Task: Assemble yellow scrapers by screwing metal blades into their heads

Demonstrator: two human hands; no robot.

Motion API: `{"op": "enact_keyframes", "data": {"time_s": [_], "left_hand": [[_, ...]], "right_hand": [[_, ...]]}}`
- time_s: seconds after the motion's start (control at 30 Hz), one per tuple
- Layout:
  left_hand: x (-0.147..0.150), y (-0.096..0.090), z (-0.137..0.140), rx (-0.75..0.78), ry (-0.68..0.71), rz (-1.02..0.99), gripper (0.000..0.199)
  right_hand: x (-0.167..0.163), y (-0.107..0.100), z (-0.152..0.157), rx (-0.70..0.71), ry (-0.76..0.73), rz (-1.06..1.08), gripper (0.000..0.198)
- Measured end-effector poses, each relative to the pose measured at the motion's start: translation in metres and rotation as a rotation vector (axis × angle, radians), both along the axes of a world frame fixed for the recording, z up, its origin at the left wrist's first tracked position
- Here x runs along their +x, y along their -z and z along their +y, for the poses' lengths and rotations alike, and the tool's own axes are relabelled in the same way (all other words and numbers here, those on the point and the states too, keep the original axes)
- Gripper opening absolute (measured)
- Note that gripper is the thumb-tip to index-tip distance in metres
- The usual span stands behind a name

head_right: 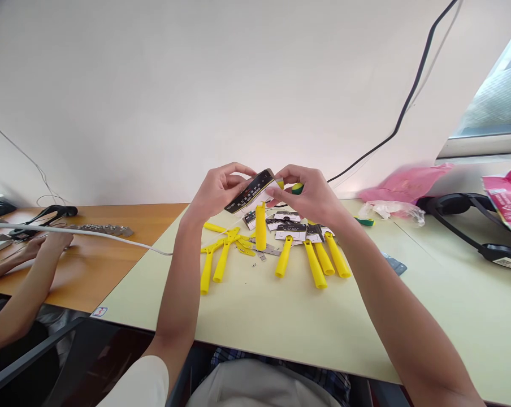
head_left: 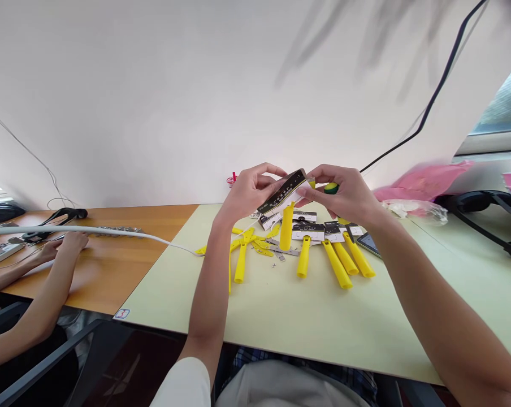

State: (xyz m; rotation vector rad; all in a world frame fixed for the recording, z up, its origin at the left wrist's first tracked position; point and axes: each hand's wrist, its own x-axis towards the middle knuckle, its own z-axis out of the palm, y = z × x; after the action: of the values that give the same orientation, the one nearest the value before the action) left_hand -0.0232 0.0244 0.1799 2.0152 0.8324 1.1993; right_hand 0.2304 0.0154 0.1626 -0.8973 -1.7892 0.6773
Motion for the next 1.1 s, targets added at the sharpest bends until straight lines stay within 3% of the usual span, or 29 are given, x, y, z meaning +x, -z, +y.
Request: {"op": "enact_keyframes", "data": {"time_s": [0.17, 0.4, 0.7, 0.87, 1.1], "left_hand": [[-0.006, -0.004, -0.002, 0.033, 0.044, 0.008, 0.063], [-0.006, -0.009, -0.016, 0.205, -0.074, 0.004, 0.041], [-0.004, -0.009, -0.02, 0.22, -0.086, 0.011, 0.037], [-0.002, -0.006, -0.012, 0.201, -0.08, 0.007, 0.036], [0.005, 0.004, 0.004, 0.2, -0.08, 0.168, 0.026]], "right_hand": [[0.002, -0.001, -0.002, 0.05, 0.053, 0.106, 0.048], [0.006, -0.005, -0.009, 0.111, 0.079, 0.111, 0.057], [0.011, -0.009, -0.008, 0.121, 0.098, 0.071, 0.054], [0.018, -0.008, -0.004, 0.091, 0.128, -0.029, 0.051], [0.027, -0.006, 0.004, 0.014, 0.097, -0.347, 0.053]]}}
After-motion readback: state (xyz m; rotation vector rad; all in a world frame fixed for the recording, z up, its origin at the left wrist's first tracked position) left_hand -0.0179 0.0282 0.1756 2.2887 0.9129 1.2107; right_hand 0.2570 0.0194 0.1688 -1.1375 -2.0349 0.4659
